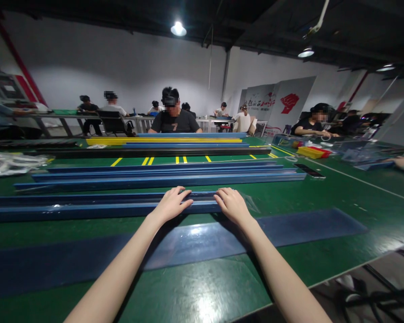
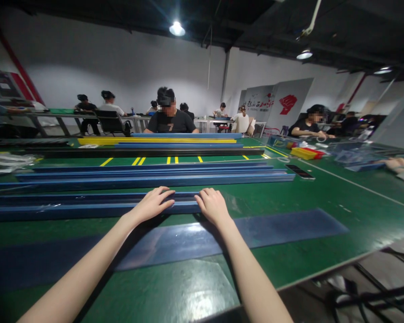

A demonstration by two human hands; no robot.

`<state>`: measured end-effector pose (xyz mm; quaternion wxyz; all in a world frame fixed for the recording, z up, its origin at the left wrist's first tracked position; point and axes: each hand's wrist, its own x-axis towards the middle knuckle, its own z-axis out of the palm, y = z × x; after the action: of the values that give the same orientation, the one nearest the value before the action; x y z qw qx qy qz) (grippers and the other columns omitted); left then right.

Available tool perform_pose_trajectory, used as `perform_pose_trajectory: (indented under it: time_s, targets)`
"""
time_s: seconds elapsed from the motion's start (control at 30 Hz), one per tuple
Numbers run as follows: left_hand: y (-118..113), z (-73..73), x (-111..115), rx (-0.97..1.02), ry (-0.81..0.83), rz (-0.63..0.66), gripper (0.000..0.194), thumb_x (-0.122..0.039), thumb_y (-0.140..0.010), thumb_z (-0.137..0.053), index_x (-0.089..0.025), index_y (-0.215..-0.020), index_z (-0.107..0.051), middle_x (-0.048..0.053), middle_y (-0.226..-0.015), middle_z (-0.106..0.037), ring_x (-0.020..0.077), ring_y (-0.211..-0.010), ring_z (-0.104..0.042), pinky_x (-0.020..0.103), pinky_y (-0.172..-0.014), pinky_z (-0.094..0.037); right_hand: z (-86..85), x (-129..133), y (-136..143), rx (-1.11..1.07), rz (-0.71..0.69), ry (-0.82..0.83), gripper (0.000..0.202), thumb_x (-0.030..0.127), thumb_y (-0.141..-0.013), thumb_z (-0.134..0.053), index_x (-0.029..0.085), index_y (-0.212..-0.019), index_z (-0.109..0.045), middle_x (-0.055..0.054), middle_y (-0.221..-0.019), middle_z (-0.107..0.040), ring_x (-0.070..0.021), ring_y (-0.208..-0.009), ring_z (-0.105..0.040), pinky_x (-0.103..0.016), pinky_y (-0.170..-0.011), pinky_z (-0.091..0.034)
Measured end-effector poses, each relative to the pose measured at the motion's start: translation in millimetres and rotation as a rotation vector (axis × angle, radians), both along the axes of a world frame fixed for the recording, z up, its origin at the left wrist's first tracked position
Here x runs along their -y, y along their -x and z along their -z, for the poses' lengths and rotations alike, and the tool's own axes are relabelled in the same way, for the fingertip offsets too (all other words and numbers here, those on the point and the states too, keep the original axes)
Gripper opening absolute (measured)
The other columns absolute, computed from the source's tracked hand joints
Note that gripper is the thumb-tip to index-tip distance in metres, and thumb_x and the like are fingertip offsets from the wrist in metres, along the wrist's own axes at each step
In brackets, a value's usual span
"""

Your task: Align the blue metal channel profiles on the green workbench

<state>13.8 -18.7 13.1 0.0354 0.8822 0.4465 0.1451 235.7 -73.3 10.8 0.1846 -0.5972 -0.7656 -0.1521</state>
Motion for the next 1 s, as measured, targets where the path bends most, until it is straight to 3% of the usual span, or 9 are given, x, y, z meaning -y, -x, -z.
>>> perform_pose_trajectory:
  time_s: [0.37, 0.6, 0.8, 0.9, 1.0]
  targets:
    - [8.3, 2.0, -9.1, -0.011, 0.005, -0.016, 0.043, -0.038, -0.086, -0.034, -0.018, -0.122, -0.047, 0.011, -0.129, -0.04, 0.0236, -0.12, -0.035, 0.039, -0.101, -0.028, -6.2, -1.3, -26.3, 0.021, 0.222, 0.005, 0.037, 0.035, -0.092, -0.028, 0.019, -0.088, -0.061, -0.007, -0.093, -0.063, -0.0165, -0.09, -0.052, -0.026, -0.072, -0.03]
    - [12.7, 0.8, -14.0, -0.004, -0.002, -0.029, 0.04, -0.021, -0.082, -0.036, -0.018, -0.12, -0.049, 0.01, -0.13, -0.04, 0.0238, -0.121, -0.035, 0.039, -0.101, -0.029, -6.7, -0.9, -23.5, 0.035, 0.204, -0.004, 0.038, 0.035, -0.092, -0.027, 0.019, -0.086, -0.061, -0.006, -0.09, -0.064, -0.0163, -0.088, -0.054, -0.026, -0.07, -0.029]
    - [13.7, -0.8, -14.3, -0.004, -0.004, 0.005, 0.055, -0.003, -0.068, -0.037, -0.021, -0.118, -0.05, 0.008, -0.129, -0.04, 0.0219, -0.12, -0.036, 0.036, -0.1, -0.032, -4.4, -2.0, -20.4, 0.062, 0.193, 0.026, 0.04, 0.036, -0.092, -0.026, 0.019, -0.083, -0.062, -0.005, -0.088, -0.065, -0.0158, -0.086, -0.054, -0.026, -0.069, -0.029]
    - [11.1, -2.5, -12.9, 0.015, -0.032, 0.011, 0.053, -0.002, -0.068, -0.035, -0.021, -0.115, -0.053, 0.007, -0.124, -0.045, 0.0206, -0.116, -0.039, 0.036, -0.098, -0.033, -3.2, -2.1, -18.5, 0.073, 0.184, 0.045, 0.041, 0.036, -0.092, -0.026, 0.019, -0.083, -0.062, -0.005, -0.087, -0.065, -0.0155, -0.084, -0.054, -0.027, -0.069, -0.029]
    - [7.2, -3.9, -10.7, 0.066, -0.055, 0.017, 0.038, -0.014, -0.081, -0.034, -0.019, -0.111, -0.056, 0.008, -0.116, -0.05, 0.0205, -0.111, -0.043, 0.036, -0.097, -0.035, -2.2, -1.5, -15.2, 0.079, 0.17, 0.035, 0.041, 0.036, -0.092, -0.026, 0.019, -0.081, -0.061, -0.005, -0.086, -0.064, -0.0157, -0.084, -0.054, -0.027, -0.069, -0.03]
